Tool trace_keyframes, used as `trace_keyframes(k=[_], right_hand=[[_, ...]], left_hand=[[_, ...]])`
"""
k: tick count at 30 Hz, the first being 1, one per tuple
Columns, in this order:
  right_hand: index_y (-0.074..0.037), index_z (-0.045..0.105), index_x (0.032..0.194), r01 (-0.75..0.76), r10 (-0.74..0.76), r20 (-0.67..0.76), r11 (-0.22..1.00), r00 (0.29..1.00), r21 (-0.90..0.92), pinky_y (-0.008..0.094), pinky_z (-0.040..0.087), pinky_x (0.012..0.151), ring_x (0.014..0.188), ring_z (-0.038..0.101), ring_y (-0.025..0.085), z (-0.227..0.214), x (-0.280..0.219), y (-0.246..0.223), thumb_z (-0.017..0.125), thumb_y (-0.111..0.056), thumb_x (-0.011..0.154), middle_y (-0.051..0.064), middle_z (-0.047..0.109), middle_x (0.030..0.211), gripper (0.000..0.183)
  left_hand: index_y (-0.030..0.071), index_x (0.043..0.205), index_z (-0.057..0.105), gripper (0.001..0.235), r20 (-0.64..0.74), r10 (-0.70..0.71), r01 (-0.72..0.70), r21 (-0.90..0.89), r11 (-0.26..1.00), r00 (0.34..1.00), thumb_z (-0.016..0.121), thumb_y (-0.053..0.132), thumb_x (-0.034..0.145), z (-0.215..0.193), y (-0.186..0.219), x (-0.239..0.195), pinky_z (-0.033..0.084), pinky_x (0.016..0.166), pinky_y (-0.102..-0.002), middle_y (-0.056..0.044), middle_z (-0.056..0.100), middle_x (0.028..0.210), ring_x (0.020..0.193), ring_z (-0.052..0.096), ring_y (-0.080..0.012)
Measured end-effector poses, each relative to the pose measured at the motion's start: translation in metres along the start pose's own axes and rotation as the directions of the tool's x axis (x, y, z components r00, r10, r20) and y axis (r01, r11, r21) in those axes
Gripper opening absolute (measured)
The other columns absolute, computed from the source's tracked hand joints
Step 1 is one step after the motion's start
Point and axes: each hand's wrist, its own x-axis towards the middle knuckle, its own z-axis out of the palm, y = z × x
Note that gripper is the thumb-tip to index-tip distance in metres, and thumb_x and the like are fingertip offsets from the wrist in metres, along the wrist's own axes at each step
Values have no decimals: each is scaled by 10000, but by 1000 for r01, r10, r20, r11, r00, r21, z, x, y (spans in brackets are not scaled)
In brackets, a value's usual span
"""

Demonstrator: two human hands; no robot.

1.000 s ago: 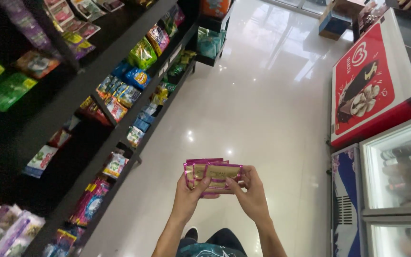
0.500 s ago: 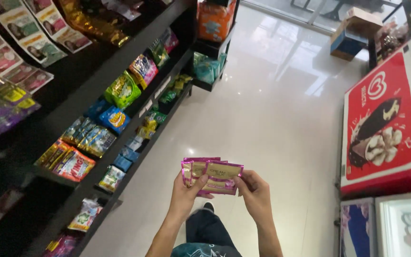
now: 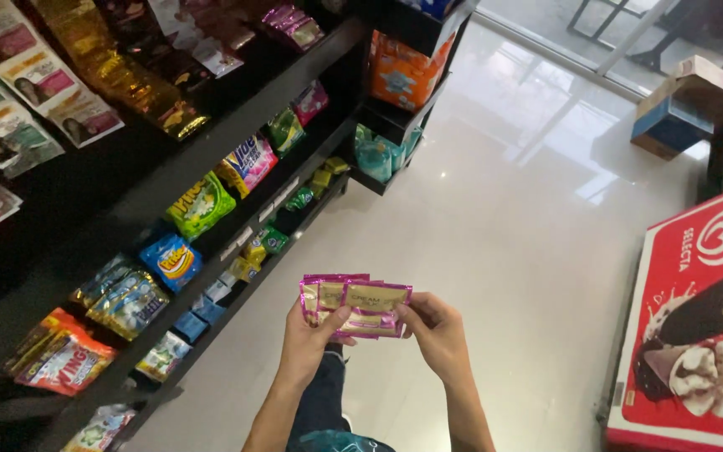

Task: Restocking hair care sachets on store shelves from a cardboard box.

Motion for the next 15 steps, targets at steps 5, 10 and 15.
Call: trace_keyframes(k=[5,10,15], right_hand=[[-22,634,1214,87,-88,82,996,993,20,282,565,618,786,697,128,17,117,-23,709,-57,913,100,761,939,312],[-105,462,1397,218,-197,150,967,969,-135,293,582,726,992,738,171,39,232,-64,769,-122,856,113,731,1174,622],[-90,658,1230,716,-604,384,595,698,-366,437,512,1032,1320,564,372,53,333,-84,908,-125,750,167,472,1503,543]], left_hand=[[-16,1182,619,289,-100,122,-127,-53,990,988,702,101,931,0,4,106,651,562,-335,-128,754,1007,780,755,-193],[-7,1200,611,279,-296,245,-265,-28,964,923,669,97,948,9,45,215,651,562,-329,-117,760,1022,795,769,-193],[-26,1210,632,287,-325,341,-368,-24,929,882,689,113,964,8,60,304,642,569,-321,-111,756,1046,808,765,-195]])
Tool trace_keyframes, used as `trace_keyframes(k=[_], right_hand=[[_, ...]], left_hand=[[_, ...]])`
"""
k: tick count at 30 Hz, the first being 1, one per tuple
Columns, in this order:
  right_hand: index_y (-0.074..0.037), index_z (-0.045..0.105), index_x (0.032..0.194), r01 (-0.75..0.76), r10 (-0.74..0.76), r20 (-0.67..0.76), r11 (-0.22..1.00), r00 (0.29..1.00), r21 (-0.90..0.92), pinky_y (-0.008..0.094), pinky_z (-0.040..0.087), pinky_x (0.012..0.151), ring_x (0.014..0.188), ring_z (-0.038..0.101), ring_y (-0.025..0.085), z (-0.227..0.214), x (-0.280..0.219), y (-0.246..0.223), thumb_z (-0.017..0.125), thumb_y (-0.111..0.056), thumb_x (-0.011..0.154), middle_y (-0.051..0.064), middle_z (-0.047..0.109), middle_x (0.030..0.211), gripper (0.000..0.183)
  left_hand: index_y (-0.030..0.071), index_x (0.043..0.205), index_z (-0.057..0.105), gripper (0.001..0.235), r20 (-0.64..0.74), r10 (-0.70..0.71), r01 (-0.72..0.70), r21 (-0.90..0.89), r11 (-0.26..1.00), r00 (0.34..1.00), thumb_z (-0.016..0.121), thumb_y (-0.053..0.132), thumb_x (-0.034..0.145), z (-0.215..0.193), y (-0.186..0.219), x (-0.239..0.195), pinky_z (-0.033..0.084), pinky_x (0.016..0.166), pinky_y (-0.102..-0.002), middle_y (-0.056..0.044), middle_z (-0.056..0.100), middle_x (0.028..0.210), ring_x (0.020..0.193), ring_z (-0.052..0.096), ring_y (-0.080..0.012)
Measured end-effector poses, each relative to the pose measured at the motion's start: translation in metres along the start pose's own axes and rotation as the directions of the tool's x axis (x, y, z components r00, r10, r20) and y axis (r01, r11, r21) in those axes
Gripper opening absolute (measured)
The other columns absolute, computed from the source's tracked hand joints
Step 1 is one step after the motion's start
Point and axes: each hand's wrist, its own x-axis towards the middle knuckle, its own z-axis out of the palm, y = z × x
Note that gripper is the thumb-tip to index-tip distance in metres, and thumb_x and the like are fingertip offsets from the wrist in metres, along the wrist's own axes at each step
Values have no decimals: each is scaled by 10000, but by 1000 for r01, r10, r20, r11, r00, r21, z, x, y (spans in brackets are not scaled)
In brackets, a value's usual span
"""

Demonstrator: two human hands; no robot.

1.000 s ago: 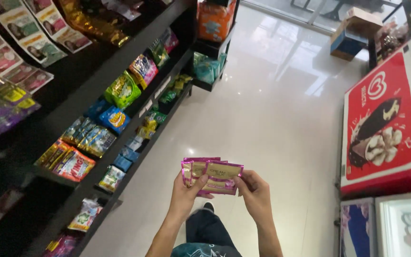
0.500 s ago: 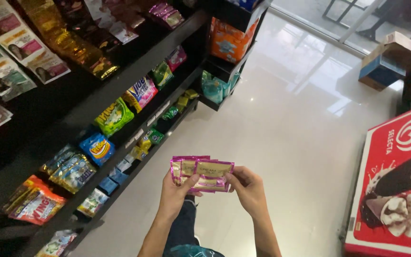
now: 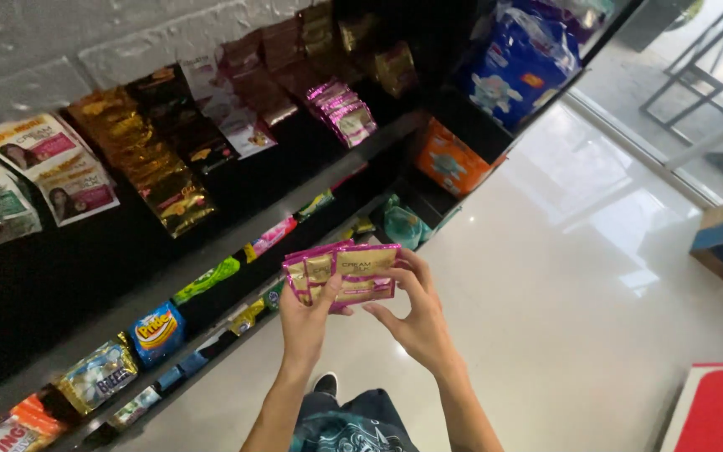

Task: Restocking hair care sachets on store shelves from a cardboard box.

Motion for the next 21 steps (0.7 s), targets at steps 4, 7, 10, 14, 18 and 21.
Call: trace_keyframes(k=[4,7,10,14,18,21], right_hand=[[-80,656,1198,-201,181,141,969,973,142,333,568,887,1059,668,234,13,61,48,894,-147,746,136,505,1446,515],[-72,688,1168,-241,179,259,943,949,231,301,573,764,899,647,190,31,101,102,881,-114,758,92,589,1360,455],[-3,687,1208,-292,92,333,727,939,622,277,558,834,1033,659,130,59,148,166,739,-6,931,117,611,1292,281],[6,632,1202,-413,182,399,661,899,627,269,567,734,897,689,116,77,236,197,719,36,935,109,705,1059,282],[-33,531,1261,-339,11,442,660,897,670,279,572,708,947,723,114,98,320,207,676,59,892,20,671,1111,407],[-53,565,1311,-107,-141,465,877,874,469,328,580,687,846,738,154,117,358,211,708,32,860,89,732,1051,481]], left_hand=[[-1,1212,606,288,-136,26,-17,69,997,990,680,114,958,18,-5,52,616,536,-303,-103,756,1051,819,760,-181],[22,1218,586,296,-219,43,-24,91,996,975,670,116,951,17,-11,94,611,519,-296,-95,755,1037,807,764,-184],[5,1242,606,268,-260,105,-81,102,991,960,638,136,1010,6,-19,137,617,543,-301,-118,748,1054,793,738,-190],[29,1267,523,301,-319,286,-212,247,945,904,619,124,999,9,-7,182,656,550,-328,-106,712,1124,838,773,-203],[78,1355,478,419,-480,422,-291,325,900,769,623,130,966,9,13,214,647,537,-334,-81,679,1151,852,734,-186],[53,1288,493,333,-480,458,-344,311,886,748,630,156,1002,1,3,230,677,587,-341,-91,684,1150,885,740,-185]])
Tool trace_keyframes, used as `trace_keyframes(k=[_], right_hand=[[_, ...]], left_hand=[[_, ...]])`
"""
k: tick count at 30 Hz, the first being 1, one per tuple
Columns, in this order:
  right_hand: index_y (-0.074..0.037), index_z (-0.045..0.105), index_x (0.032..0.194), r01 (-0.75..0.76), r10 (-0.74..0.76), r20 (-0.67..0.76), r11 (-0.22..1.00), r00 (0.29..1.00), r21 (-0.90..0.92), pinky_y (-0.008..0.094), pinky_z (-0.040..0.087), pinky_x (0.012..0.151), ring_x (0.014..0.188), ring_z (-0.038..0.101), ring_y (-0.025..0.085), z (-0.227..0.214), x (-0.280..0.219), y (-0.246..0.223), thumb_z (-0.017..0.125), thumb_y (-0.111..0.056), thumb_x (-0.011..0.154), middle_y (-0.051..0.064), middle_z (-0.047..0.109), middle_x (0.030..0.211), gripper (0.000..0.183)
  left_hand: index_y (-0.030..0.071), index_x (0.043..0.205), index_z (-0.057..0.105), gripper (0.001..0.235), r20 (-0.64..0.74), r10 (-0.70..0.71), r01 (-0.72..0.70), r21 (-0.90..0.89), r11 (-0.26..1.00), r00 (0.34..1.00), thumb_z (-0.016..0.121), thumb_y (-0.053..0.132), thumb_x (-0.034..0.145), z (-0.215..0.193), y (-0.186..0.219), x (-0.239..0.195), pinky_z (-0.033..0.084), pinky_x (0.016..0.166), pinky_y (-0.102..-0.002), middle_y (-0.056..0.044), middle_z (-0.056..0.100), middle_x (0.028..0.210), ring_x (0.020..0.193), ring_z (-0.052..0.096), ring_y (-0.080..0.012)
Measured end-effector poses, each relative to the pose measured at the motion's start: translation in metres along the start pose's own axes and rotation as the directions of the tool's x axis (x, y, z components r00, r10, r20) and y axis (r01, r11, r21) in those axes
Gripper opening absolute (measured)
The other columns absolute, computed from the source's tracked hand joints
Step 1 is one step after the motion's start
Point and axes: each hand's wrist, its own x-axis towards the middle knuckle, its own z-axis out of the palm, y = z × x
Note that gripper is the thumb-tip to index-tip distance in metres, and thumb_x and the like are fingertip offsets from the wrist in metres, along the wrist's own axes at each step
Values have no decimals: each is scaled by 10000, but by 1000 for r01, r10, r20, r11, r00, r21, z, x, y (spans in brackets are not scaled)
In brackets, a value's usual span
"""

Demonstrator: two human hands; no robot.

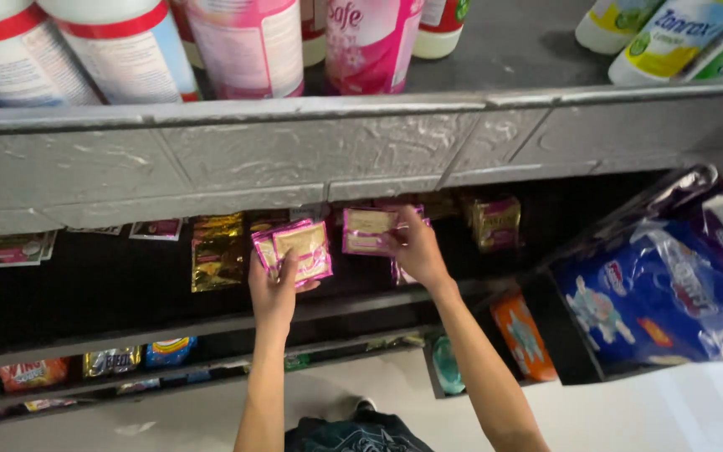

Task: Restocking hair care sachets on store shelves from a cardboard box.

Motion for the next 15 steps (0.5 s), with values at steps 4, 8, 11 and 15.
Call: trace_keyframes(k=[4,8,11,15], right_hand=[[-57,618,1265,196,-185,74,964,980,-182,375,594,735,865,763,254,25,52,78,777,-54,853,161,751,1022,442],[-80,722,1194,157,-82,197,901,977,-404,446,569,783,903,743,379,46,79,100,794,-200,904,234,745,1028,322],[-50,717,1175,310,-215,242,816,946,-488,486,564,835,963,712,423,60,98,136,768,-145,829,243,731,1061,362],[10,622,1274,216,-54,249,693,967,-688,552,526,844,955,675,479,70,107,154,710,-144,848,294,692,1065,461]], left_hand=[[67,1271,507,332,-49,-92,93,11,996,994,635,158,979,9,-13,11,667,573,-343,-82,684,1141,867,750,-191],[70,1277,539,329,7,-176,175,67,982,984,646,145,976,3,-29,22,656,573,-350,-99,708,1110,852,745,-209],[78,1269,546,325,-11,-221,221,58,973,975,650,148,969,0,-31,20,652,568,-351,-96,724,1093,843,756,-212],[76,1278,554,323,14,-200,199,38,979,980,644,162,980,-1,-23,12,647,580,-331,-78,720,1116,872,750,-175]])
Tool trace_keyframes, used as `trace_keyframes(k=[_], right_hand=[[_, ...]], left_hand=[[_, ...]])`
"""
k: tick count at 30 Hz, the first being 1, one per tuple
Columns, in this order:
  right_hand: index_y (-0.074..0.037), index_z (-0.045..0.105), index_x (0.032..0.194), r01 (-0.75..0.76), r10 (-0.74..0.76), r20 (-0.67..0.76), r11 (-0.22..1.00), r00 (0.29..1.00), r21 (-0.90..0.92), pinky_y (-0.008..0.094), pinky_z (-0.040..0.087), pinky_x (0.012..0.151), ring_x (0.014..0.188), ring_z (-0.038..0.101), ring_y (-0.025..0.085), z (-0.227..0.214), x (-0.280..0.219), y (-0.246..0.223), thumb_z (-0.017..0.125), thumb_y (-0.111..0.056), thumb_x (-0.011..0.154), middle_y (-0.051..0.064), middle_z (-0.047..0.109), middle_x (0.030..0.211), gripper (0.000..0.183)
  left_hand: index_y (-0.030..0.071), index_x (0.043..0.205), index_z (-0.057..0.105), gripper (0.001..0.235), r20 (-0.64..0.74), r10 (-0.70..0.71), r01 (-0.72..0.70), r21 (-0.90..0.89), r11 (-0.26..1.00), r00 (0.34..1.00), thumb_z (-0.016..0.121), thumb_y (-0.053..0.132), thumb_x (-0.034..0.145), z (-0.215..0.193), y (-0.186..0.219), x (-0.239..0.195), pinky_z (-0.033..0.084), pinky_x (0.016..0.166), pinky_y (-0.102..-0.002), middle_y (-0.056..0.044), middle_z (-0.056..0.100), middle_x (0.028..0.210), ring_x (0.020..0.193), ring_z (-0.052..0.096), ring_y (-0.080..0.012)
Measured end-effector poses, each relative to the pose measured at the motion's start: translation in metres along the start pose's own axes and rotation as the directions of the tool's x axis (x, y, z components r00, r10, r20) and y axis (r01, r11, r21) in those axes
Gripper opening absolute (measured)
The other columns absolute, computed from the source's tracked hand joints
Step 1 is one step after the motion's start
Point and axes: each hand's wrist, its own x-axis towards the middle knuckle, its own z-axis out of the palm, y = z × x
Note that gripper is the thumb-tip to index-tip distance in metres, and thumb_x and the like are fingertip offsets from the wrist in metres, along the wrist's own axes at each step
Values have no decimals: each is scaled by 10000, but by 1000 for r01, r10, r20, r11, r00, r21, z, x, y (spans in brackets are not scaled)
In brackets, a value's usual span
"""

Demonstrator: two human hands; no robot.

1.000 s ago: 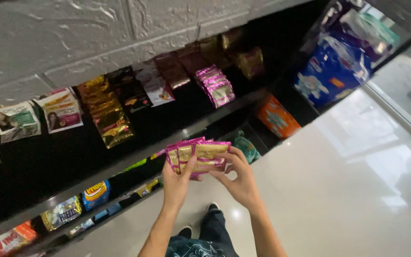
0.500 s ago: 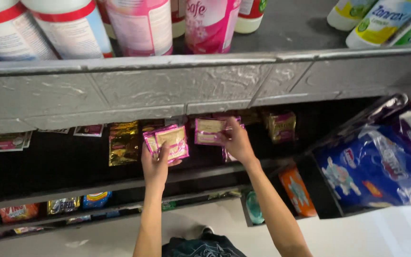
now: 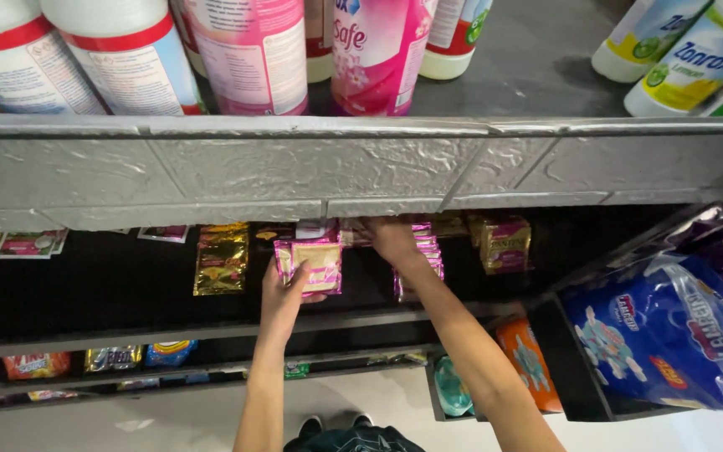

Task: Restocking hair care sachets on store shelves from a cardboard box.

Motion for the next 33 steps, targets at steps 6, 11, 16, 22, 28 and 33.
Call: trace_keyframes(k=[6,11,16,22,28,33], right_hand=[[-129,706,1179,-44,88,162,966,983,-256,618,402,1123,1160,666,370,-25,-18,-38,648,-146,893,169,724,1183,293],[-122,685,1229,194,-198,-89,979,976,-57,612,452,902,1073,635,475,-47,-48,-68,671,-66,743,252,673,1164,490],[-80,664,1257,188,-155,-169,961,973,202,503,557,900,1040,670,451,-68,-66,-84,641,-116,931,252,673,1157,328],[-23,634,1262,-184,121,171,107,978,977,320,584,678,861,700,154,-108,-81,-100,429,-379,1032,71,738,1042,471],[90,619,1221,-212,128,169,561,977,800,365,535,699,819,638,202,-78,-61,-42,798,-96,961,196,691,955,367],[39,623,1285,183,56,-244,506,968,843,382,518,988,1150,658,227,-44,-35,7,693,4,925,152,717,1237,369]], left_hand=[[54,1278,548,332,27,22,-22,-9,1000,999,640,166,980,-3,-3,0,649,575,-338,-87,720,1117,860,752,-186],[48,1290,532,325,54,-1,2,-9,1000,999,621,151,995,-1,0,2,663,619,-372,-106,710,1141,891,751,-220],[73,1328,535,355,50,-79,86,-168,982,996,550,148,981,1,-1,3,655,722,-426,-98,691,1213,985,759,-247],[75,1350,519,368,22,0,5,-224,975,1000,608,158,1003,16,-2,1,692,758,-462,-126,674,1208,1004,737,-277],[64,1324,548,344,-6,-74,71,-203,977,997,610,173,1004,16,-6,-2,683,653,-467,-93,667,1173,959,730,-249],[44,1262,527,293,-99,105,-121,-174,977,989,618,153,1005,15,-2,-7,692,634,-436,-111,686,1136,881,755,-243]])
